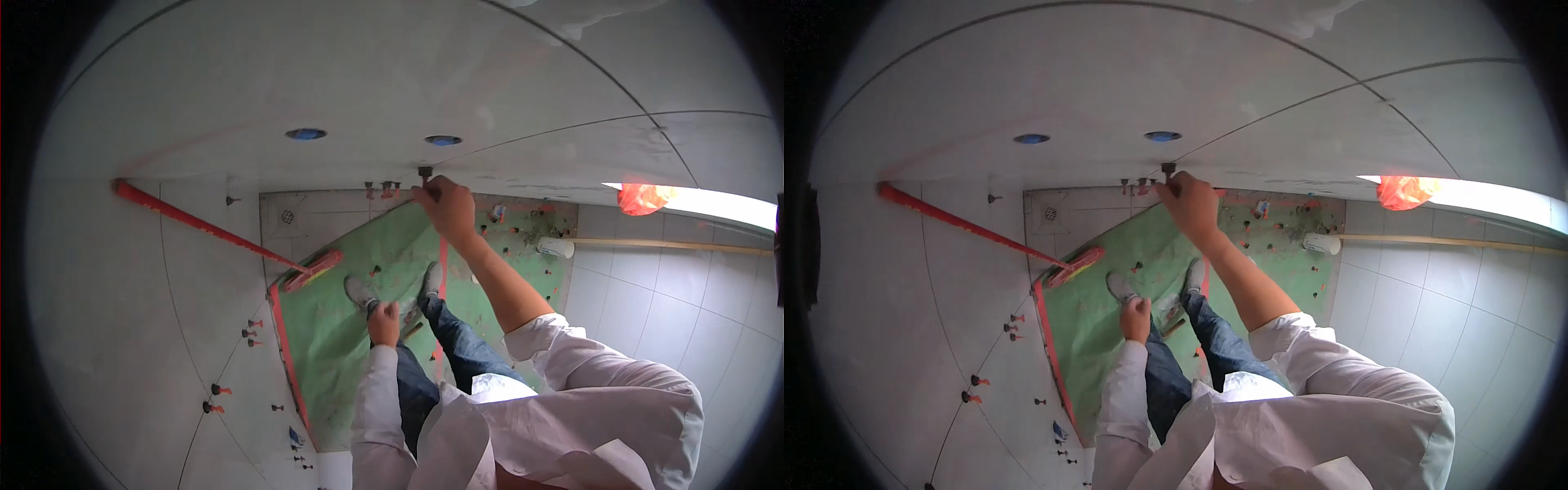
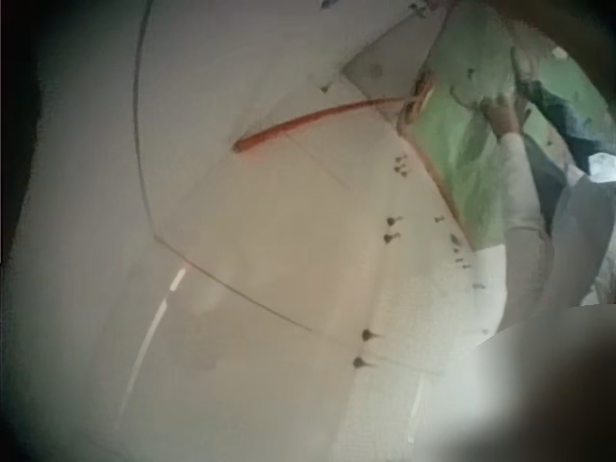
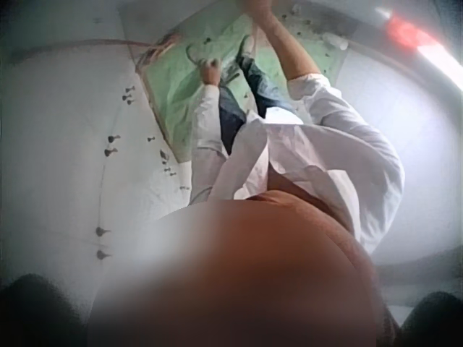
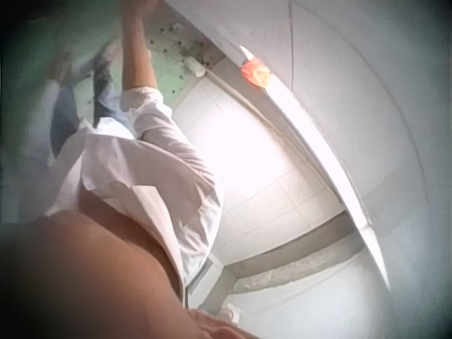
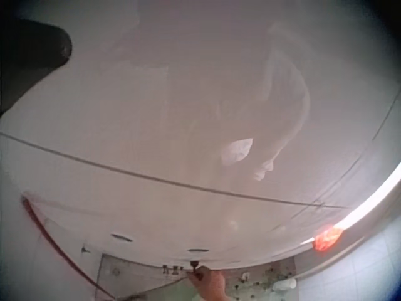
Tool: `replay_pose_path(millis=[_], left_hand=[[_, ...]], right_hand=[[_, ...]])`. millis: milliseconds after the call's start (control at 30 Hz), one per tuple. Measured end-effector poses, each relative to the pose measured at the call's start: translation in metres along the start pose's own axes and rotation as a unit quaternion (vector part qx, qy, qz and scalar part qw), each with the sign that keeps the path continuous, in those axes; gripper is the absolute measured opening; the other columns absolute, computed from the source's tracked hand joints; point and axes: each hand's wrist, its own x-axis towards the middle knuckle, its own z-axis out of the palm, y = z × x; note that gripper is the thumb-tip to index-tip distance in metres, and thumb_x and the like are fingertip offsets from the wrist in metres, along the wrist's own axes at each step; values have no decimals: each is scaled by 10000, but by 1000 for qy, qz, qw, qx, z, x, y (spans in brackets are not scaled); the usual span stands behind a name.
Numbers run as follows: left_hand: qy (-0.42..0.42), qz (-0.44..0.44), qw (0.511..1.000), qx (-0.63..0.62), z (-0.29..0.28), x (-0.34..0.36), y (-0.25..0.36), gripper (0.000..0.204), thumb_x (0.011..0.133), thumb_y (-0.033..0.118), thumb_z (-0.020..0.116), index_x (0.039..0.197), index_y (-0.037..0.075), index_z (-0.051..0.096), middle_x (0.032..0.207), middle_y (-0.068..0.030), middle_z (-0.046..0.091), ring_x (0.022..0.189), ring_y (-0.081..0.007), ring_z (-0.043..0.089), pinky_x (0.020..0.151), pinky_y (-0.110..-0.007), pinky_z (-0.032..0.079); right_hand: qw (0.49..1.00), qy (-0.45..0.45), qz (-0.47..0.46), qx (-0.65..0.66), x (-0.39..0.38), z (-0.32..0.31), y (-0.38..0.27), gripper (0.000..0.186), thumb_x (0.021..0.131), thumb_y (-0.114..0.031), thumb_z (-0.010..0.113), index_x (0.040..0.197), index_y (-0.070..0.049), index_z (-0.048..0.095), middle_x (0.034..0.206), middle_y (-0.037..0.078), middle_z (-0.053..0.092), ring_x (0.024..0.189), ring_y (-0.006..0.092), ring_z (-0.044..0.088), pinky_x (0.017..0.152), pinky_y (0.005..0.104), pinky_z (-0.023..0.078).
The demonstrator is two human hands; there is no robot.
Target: Removing tile leveling clips from a wall and collecting them in a plastic bag.
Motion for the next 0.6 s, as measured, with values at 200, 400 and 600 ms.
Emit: replay_pose_path(millis=[200,400,600], left_hand=[[-16,-80,996,25,-21,-148,-130,247,1024,322,720,1034,84,787,992,-157,813,920,-372,786,828,-511,612],[-102,-64,990,-72,0,-108,-102,218,1011,284,743,1059,76,786,1046,-146,827,962,-328,795,862,-456,623],[-114,-231,915,-310,-57,-48,-81,130,1004,132,691,981,5,712,827,-86,715,647,-180,646,545,-336,532]], right_hand=[[998,-9,32,45,-2,6,-5,326,937,-346,827,893,-26,779,752,145,762,695,335,756,671,435,577],[984,-15,-172,40,-10,-48,59,378,1044,-443,701,1081,-70,740,976,206,749,908,448,737,778,539,585],[980,199,2,-20,-89,-259,138,152,978,-227,803,994,-77,778,958,137,743,885,333,752,780,454,599]])
